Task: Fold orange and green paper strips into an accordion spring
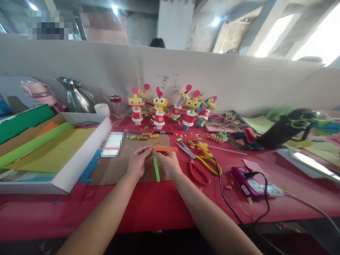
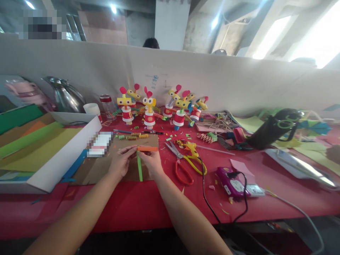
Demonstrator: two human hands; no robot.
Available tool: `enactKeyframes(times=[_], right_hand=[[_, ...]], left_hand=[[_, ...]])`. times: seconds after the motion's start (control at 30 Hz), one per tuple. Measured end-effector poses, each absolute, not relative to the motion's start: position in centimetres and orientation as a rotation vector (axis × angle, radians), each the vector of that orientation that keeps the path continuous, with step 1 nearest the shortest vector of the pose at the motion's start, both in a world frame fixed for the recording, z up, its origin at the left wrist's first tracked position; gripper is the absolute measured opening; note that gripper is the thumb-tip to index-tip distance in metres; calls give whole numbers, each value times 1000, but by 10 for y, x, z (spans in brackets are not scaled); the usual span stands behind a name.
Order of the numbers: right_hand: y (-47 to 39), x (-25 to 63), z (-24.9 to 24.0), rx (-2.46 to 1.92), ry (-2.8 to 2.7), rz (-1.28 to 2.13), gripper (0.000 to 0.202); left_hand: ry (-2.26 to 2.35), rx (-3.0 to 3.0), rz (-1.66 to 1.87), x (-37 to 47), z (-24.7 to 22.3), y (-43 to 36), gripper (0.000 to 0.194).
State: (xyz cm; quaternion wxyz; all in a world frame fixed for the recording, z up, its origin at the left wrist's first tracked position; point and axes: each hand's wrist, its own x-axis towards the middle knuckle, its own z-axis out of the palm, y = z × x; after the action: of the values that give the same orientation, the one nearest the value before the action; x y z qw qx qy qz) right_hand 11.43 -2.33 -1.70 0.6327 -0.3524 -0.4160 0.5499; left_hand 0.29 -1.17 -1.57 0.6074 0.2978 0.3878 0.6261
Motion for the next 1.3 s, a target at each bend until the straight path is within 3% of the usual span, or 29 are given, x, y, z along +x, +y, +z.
enactKeyframes(times=[0.43, 0.77, 0.87, 0.97, 1.13, 1.3], right_hand=[[-23, 115, -19, -843, -946, 1194, 21], [-25, 117, -12, -847, -1084, 1067, 16], [-26, 117, -10, -855, -1088, 1044, 26], [-26, 120, -6, -838, -1045, 1129, 33], [-16, 134, -2, -846, -881, 1331, 17], [-10, 141, -11, -909, -713, 1608, 19]], left_hand=[[851, 820, 1569, 4, -13, -15, 29], [811, 974, 1367, -3, -12, -15, 33], [887, 929, 1405, -5, -13, -12, 30], [853, 802, 1388, -7, -12, -11, 25], [732, 427, 1385, -12, -8, -7, 14], [698, 149, 1380, -17, -8, -3, 20]])
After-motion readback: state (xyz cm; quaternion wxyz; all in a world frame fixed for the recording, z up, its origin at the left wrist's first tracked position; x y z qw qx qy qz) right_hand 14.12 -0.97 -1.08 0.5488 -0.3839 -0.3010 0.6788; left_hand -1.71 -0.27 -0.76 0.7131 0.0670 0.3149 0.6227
